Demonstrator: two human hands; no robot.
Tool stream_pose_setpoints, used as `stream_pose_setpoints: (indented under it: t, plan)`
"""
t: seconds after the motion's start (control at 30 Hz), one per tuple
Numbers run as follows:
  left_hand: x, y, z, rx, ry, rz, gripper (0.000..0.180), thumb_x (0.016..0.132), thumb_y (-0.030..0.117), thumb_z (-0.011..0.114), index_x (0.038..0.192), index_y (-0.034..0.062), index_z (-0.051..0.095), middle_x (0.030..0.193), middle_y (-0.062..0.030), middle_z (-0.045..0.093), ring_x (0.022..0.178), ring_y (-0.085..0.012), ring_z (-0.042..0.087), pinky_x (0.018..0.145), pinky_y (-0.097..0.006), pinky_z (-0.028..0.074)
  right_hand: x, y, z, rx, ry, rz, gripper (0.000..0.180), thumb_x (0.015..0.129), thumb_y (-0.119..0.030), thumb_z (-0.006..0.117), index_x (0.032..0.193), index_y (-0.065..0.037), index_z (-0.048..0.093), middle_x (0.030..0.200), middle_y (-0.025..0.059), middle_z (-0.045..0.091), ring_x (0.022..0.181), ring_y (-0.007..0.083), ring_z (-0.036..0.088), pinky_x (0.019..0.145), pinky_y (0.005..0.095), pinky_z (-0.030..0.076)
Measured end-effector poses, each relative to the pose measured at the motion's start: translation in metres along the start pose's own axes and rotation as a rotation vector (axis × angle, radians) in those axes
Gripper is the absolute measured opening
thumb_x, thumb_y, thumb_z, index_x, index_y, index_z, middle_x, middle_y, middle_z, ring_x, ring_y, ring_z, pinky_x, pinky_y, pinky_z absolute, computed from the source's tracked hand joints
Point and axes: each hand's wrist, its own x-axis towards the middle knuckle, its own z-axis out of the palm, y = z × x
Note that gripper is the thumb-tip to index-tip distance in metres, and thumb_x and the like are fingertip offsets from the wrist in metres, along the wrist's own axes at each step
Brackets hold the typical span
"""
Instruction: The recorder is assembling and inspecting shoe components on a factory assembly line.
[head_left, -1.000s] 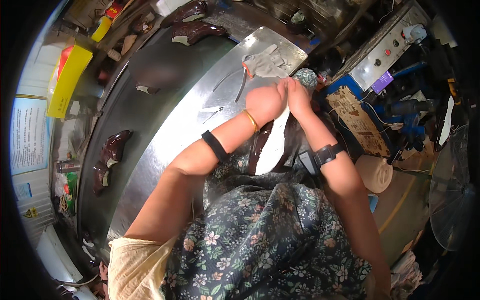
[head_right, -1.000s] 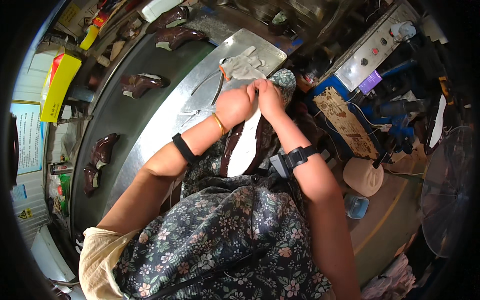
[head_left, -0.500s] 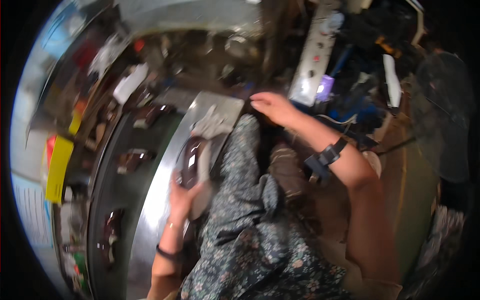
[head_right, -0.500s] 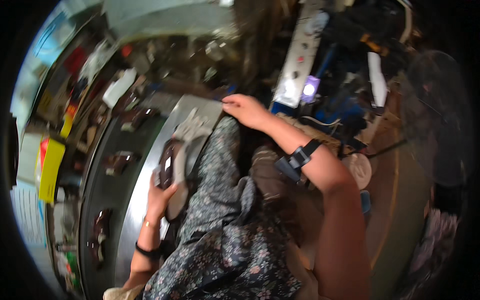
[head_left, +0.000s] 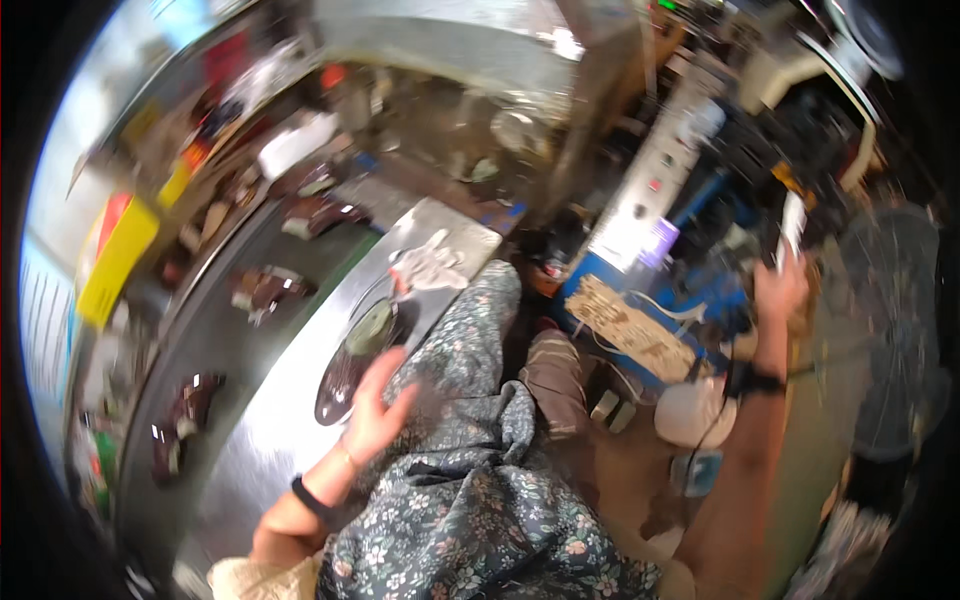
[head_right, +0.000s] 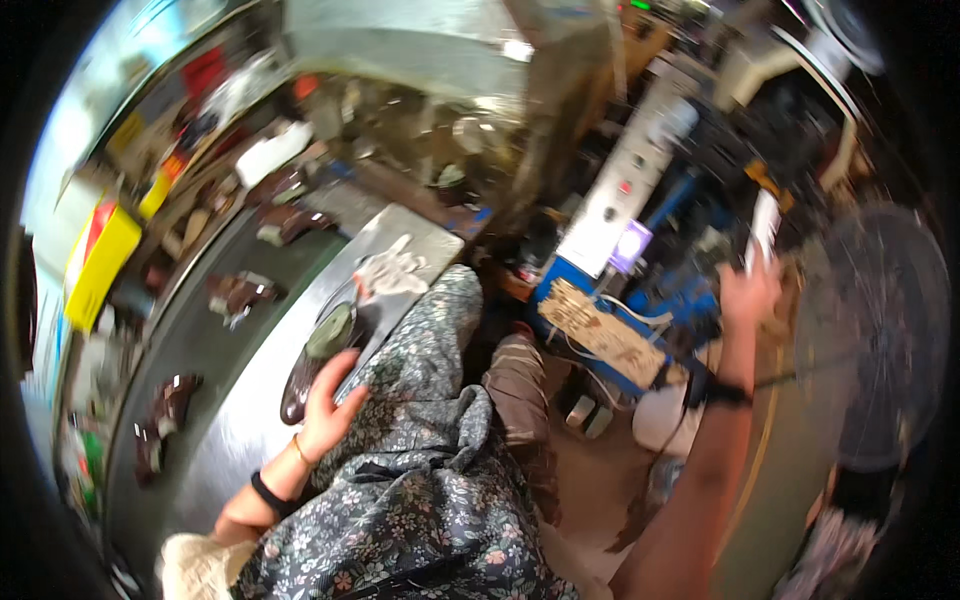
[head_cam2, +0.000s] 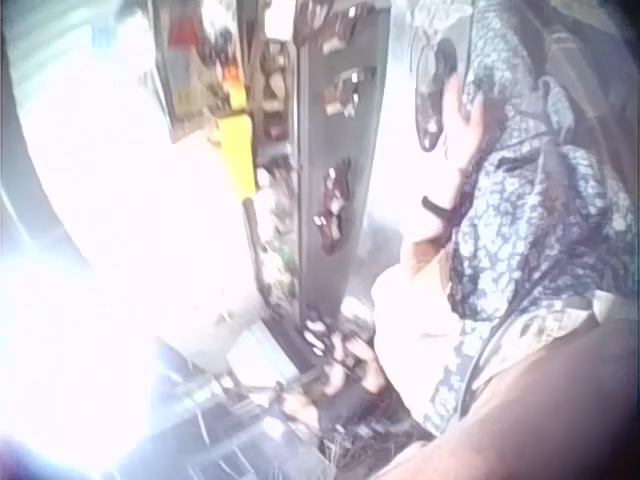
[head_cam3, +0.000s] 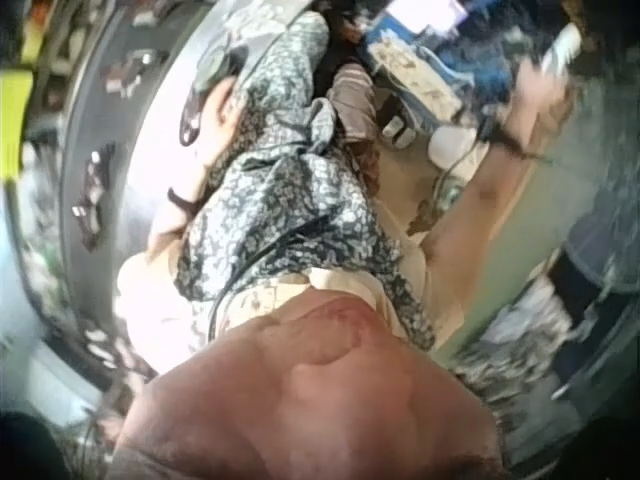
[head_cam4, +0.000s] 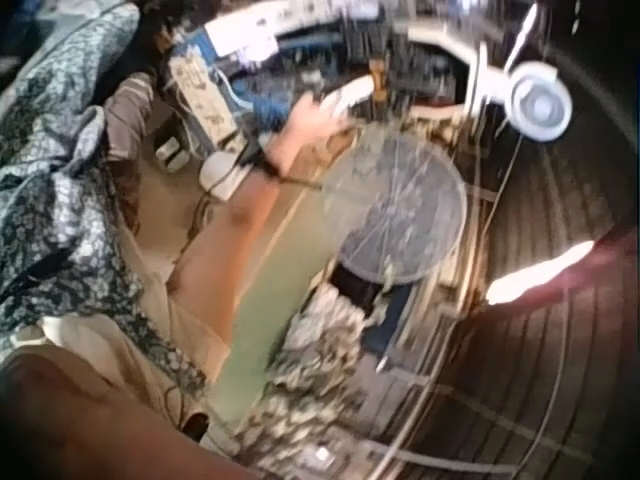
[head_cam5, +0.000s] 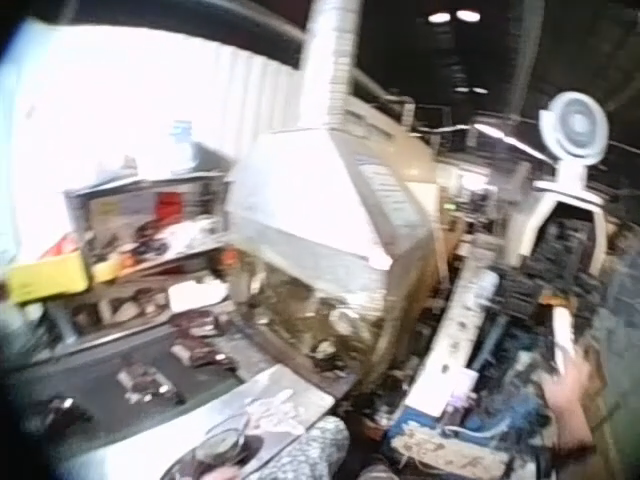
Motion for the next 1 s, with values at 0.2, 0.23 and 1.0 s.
stream_pose_setpoints:
  t: [0.2, 0.23, 1.0]
  plan:
    - [0.056, 0.055, 0.06, -0.762, -0.291, -0.227, 0.044, 0.098, 0.026, 0.054, 0.133, 0.0008, 0.048, 0.128, -0.0068, 0.054, 0.118, -0.0135, 0.05, 0.102, -0.029, 0.038, -0.14, -0.164, -0.074, 0.892, -0.111, -0.036, 0.08, 0.072, -0.007, 0.072, 0.142, -0.005, 0.035, 0.151, 0.0177, 0.029, 0.138, 0.0314, 0.031, 0.114, 0.0411, 0.022]
    - [0.064, 0.055, 0.069, -0.871, -0.206, -0.197, 0.051, 0.1, 0.034, 0.047, 0.139, 0.0026, 0.04, 0.133, -0.0062, 0.05, 0.123, -0.0141, 0.046, 0.105, -0.029, 0.035, -0.166, -0.195, -0.081, 1.004, -0.234, -0.089, 0.081, 0.074, -0.01, 0.072, 0.144, -0.004, 0.032, 0.152, 0.0182, 0.027, 0.142, 0.0328, 0.022, 0.115, 0.0428, 0.017]
    - [0.042, -0.084, -0.051, 0.478, -0.022, -0.192, 0.082, 0.066, 0.03, 0.081, 0.136, 0.0108, 0.043, 0.126, -0.0243, 0.051, 0.106, -0.0426, 0.057, 0.09, -0.043, 0.049, -0.155, -0.407, 0.103, 1.856, -1.111, 0.811, 0.039, 0.089, -0.016, 0.063, 0.121, 0.004, 0.057, 0.115, 0.0106, 0.062, 0.105, 0.0181, 0.059, 0.092, 0.0311, 0.045]
